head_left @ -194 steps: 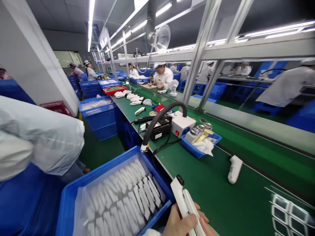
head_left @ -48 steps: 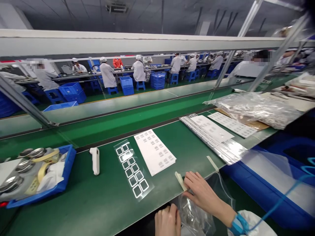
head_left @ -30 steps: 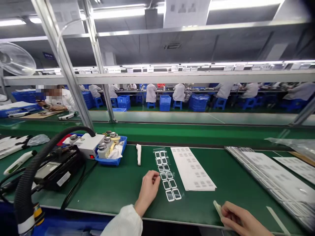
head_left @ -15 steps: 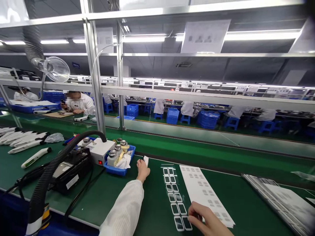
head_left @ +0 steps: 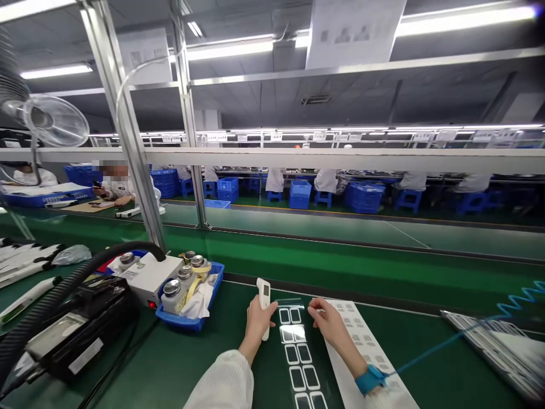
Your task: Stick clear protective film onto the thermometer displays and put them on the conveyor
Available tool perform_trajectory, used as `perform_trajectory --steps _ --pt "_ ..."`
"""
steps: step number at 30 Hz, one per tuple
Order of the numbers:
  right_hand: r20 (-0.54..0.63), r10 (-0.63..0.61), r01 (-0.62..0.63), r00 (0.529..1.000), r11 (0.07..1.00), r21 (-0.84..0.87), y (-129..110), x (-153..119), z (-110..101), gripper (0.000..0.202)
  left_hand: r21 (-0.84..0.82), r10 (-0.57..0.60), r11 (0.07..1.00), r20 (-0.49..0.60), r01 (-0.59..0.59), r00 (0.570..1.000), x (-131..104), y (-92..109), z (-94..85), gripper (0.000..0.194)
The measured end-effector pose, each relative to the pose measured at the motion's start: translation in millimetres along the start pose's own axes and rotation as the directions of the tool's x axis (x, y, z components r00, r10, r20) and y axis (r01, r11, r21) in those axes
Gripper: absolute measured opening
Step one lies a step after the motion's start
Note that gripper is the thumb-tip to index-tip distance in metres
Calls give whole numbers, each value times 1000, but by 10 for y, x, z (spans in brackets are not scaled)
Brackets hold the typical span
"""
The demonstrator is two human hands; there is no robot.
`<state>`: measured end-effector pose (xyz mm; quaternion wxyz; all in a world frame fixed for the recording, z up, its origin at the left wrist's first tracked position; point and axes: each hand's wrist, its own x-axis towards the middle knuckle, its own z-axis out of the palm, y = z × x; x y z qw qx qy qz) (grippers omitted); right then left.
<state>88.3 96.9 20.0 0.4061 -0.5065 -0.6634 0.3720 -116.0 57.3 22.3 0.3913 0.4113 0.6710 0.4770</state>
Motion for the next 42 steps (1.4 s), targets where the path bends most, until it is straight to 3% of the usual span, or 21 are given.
perform_trajectory --steps 4,9,20,29,34,37,40,42 --pt "43 63 -66 997 995 79 122 55 189 26 -81 2 997 17 -1 1000 63 25 181 16" --pt "75 56 -66 996 988 142 134 -44 265 29 -119 -14 993 -8 13 1000 95 -15 260 16" --pt "62 -68 64 996 995 79 -25 -53 231 27 -156 -18 988 18 21 1000 146 -81 267 16" --pt "42 -234 233 971 972 13 -197 -207 280 21 -17 21 1000 -29 -21 999 172 76 168 19" --pt "-2 -228 226 974 968 111 -314 -234 122 25 2 49 999 -30 -49 998 197 130 10 17" --pt "-8 -212 210 977 965 155 -382 -233 -25 29 -33 42 999 -39 -43 998 109 170 -88 26" --pt "4 -205 202 979 968 151 -441 -255 -134 32 -130 29 991 -5 -30 1000 -98 236 -79 42" --pt "14 -203 198 979 968 153 -475 -272 -175 32 -307 -15 951 89 41 996 -277 281 -2 56"
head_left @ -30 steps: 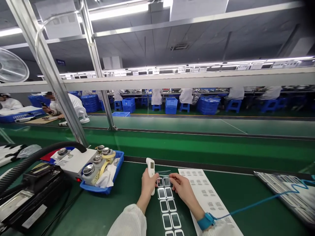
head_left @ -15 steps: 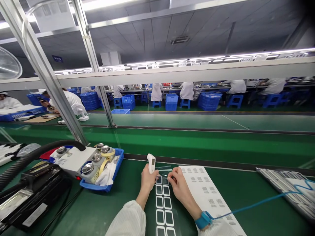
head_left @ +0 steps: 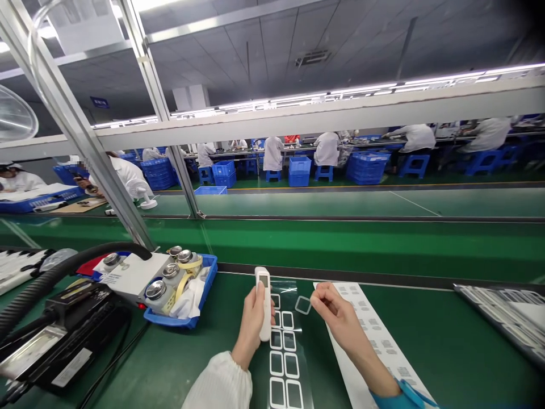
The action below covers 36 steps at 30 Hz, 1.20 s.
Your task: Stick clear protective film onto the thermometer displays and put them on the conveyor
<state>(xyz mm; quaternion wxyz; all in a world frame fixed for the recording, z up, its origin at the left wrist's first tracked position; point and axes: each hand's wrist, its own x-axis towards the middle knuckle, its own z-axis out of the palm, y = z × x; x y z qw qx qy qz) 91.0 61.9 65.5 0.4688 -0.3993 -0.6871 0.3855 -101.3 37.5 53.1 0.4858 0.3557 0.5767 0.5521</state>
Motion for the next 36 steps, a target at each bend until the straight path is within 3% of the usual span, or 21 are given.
perform_trajectory --steps 4,9,15,25,30,34,36 --pt "9 -7 7 1000 1000 28 -76 -4 -31 34 -376 -127 909 160 179 979 -287 -51 227 62" --pt "49 8 -9 999 999 33 -153 -6 -34 36 -270 -200 927 235 261 951 -449 -191 364 65" --pt "95 44 -50 995 997 63 -122 -31 36 39 -190 -197 946 310 264 930 -525 -302 393 61" --pt "47 47 -47 998 999 -5 -55 -56 124 32 -198 -227 934 316 298 921 -535 -307 399 63" --pt "24 -99 101 995 984 -145 -82 -144 180 21 -177 -244 938 273 298 931 -523 -274 389 67" --pt "115 -318 338 941 873 -351 -33 -189 176 17 -176 -226 947 226 268 947 -513 -237 363 69" --pt "143 -366 392 920 827 -403 -16 -177 163 19 -171 -220 950 220 260 950 -507 -222 349 70"
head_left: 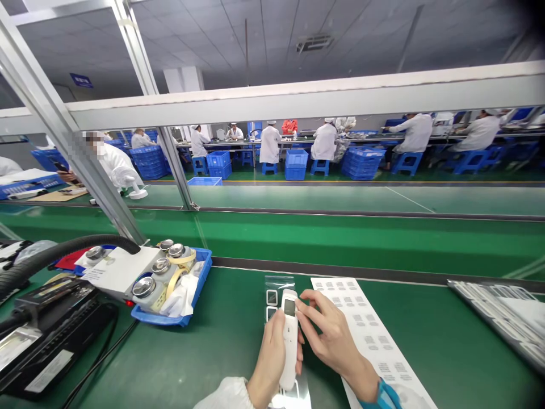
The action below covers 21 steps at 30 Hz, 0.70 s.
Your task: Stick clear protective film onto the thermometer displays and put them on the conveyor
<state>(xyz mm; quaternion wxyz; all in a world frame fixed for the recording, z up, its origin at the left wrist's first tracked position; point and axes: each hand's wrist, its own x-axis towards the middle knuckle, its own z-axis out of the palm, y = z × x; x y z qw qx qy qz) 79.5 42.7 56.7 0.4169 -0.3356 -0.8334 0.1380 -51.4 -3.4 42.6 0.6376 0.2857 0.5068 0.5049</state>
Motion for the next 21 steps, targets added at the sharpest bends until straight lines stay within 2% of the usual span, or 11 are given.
perform_trajectory --steps 4,6,9,11,13,16,18,21 --pt "14 74 -75 997 986 152 28 67 -76 22 25 -29 999 15 28 999 4 43 -5 61" --pt "-39 153 -140 988 965 222 43 100 -180 22 58 -16 998 12 15 1000 3 61 3 52" --pt "-161 284 -237 945 936 260 109 98 -454 21 84 17 996 4 -17 1000 -4 69 8 49" --pt "-187 398 -341 898 899 275 202 26 -701 22 94 29 995 10 -30 1000 -9 64 1 49" --pt "-146 514 -464 846 842 274 337 -132 -958 26 111 31 993 14 -32 999 -12 56 -5 48" --pt "-60 636 -618 769 765 182 563 -531 -1262 33 146 37 989 9 -38 999 -13 38 20 46" --pt "-63 694 -687 718 720 103 669 -848 -1363 37 183 64 981 26 -67 998 -12 8 72 44" --pt "-64 756 -750 652 655 90 690 -1241 -1360 41 211 83 973 76 -97 994 -1 -76 186 44"
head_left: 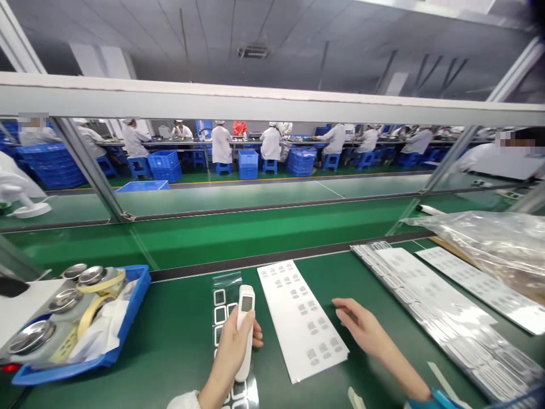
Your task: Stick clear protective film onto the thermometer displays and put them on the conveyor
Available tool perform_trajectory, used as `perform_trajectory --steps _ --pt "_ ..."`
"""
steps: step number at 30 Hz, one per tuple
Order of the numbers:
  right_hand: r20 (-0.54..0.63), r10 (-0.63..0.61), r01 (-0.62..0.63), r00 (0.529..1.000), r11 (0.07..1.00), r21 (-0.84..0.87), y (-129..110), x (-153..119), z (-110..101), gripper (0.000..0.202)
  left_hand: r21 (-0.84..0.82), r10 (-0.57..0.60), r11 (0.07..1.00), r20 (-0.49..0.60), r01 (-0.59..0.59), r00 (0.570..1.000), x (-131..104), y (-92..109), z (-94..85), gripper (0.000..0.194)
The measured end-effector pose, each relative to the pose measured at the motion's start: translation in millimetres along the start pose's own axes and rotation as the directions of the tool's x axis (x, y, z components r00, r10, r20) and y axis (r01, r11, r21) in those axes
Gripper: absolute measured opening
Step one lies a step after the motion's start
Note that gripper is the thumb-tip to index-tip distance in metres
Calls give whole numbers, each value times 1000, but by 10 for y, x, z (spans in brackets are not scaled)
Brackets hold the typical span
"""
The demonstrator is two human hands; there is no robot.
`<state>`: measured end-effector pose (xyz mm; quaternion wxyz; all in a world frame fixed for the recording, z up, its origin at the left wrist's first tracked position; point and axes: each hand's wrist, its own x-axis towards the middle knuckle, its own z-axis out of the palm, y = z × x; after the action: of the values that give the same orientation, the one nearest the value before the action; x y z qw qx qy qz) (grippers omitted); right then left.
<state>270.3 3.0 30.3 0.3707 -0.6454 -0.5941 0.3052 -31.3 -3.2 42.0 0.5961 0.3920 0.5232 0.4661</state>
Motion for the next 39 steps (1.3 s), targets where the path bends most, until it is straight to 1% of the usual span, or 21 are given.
perform_trajectory --steps 2,6,10,14,16,18,20,21,24,27,29,31,33,36,39 --pt "31 37 -39 999 999 37 74 -142 49 42 22 -27 999 44 26 999 13 -53 84 47" --pt "80 48 -56 996 993 104 43 -282 165 40 112 -115 989 132 100 985 28 -125 178 53" --pt "110 48 -63 993 987 146 26 -312 193 38 125 -132 985 135 115 982 12 -127 193 54" --pt "135 69 -100 988 967 234 33 -345 179 36 163 -143 979 149 119 978 -3 -122 163 54" --pt "153 40 -78 987 965 249 26 -366 167 31 215 -132 971 139 101 981 1 -110 143 53" --pt "142 -20 -11 990 977 213 19 -383 155 26 281 -86 959 130 47 988 8 -83 150 49" --pt "140 -72 50 988 987 154 22 -395 149 23 323 -35 946 146 -14 989 16 -52 214 45" --pt "149 -87 67 985 989 131 28 -397 149 23 328 -27 944 169 -31 985 21 -41 271 43" --pt "188 -112 100 976 992 71 48 -397 160 20 280 -47 960 267 -31 962 51 -59 511 41" --pt "186 -131 130 974 991 18 47 -400 172 17 225 -89 974 330 13 940 93 -153 728 42" --pt "163 -148 148 975 989 9 31 -409 172 16 215 -118 975 308 52 944 114 -221 802 46" --pt "147 -162 162 976 987 9 9 -417 167 14 206 -154 973 267 100 951 133 -259 821 55" --pt "141 -152 152 978 988 10 -14 -416 161 13 200 -220 965 256 171 942 159 -253 807 64" --pt "150 -95 94 984 995 17 -49 -404 147 15 189 -335 938 282 290 899 204 -193 770 71" --pt "171 -54 52 984 999 14 -86 -390 137 17 130 -407 913 291 386 866 246 -168 740 78"
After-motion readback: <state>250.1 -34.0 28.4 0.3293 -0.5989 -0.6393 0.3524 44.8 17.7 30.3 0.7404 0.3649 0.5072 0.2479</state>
